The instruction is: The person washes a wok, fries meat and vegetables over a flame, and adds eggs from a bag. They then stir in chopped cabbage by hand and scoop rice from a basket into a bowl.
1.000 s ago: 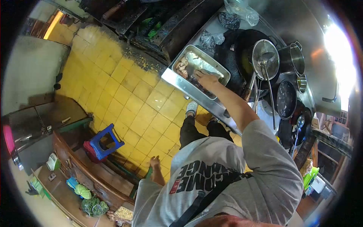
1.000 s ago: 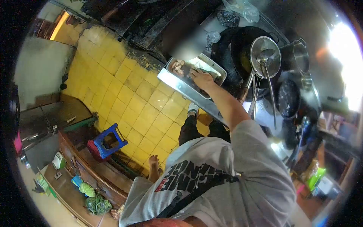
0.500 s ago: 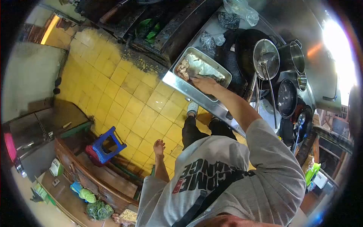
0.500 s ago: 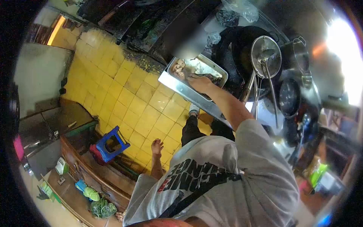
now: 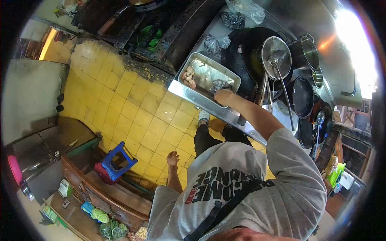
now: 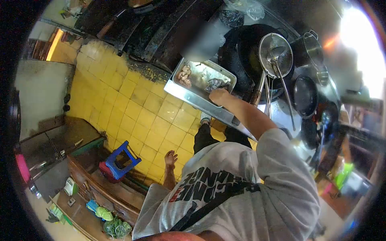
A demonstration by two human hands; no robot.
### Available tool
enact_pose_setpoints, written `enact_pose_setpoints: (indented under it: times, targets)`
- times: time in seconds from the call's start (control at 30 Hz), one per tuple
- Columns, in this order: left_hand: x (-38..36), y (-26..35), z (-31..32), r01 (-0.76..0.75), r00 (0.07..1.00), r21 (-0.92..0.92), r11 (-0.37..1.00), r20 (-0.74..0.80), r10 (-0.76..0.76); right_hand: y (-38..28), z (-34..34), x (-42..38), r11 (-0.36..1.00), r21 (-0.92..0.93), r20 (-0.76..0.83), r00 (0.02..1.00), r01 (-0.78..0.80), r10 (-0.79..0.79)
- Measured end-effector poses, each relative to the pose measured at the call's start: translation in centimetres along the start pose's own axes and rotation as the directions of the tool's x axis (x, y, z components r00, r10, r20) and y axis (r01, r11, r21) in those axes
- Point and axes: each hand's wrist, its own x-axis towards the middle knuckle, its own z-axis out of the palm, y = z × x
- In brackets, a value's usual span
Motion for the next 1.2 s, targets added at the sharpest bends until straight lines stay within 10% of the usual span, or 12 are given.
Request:
enact_pose_setpoints:
  times: [0.2, 0.4, 0.5, 0.8, 0.93, 1.0, 1.2]
  targets:
    - [0.2, 0.7, 0.1, -0.017, 0.997, -0.034, 0.999, 0.081, 0.020, 0.3, 1.0, 1.3, 0.997, 0.077, -0.103, 0.994, -0.021, 0.029]
    - [2.6, 0.1, -0.8, -0.006, 0.997, 0.068, 0.998, 0.072, 0.001, 0.9, -4.1, -0.6, 0.937, -0.160, 0.156, 0.945, 0.312, -0.288]
    - [4.8, -1.2, -1.7, 0.069, 0.972, -0.148, 0.987, 0.232, -0.033, 2.2, -3.4, -1.1, 0.891, 0.454, -0.026, 1.000, -0.002, 0.015]
    - [1.3, 4.2, 3.3, -0.055, 0.988, 0.149, 0.987, 0.154, 0.032, 1.7, -5.8, -5.5, 0.828, 0.541, -0.394, 0.914, 0.148, 0.094]
    - [1.5, 5.0, 4.2, -0.130, 0.970, 0.071, 0.989, 0.217, 0.112, 1.7, -5.8, -5.9, 0.556, 0.825, -0.280, 0.930, 0.104, 0.240]
    - [1.5, 5.2, 4.8, -0.161, 0.967, 0.123, 0.979, 0.220, 0.131, 2.2, -5.4, -5.8, 0.140, 0.978, -0.191, 0.942, 0.158, 0.275]
    - [3.5, 4.2, 4.2, -0.045, 0.954, 0.019, 0.999, 0.299, 0.037, 2.1, -8.2, -9.5, -0.406, 0.895, -0.104, 0.972, 0.185, 0.212]
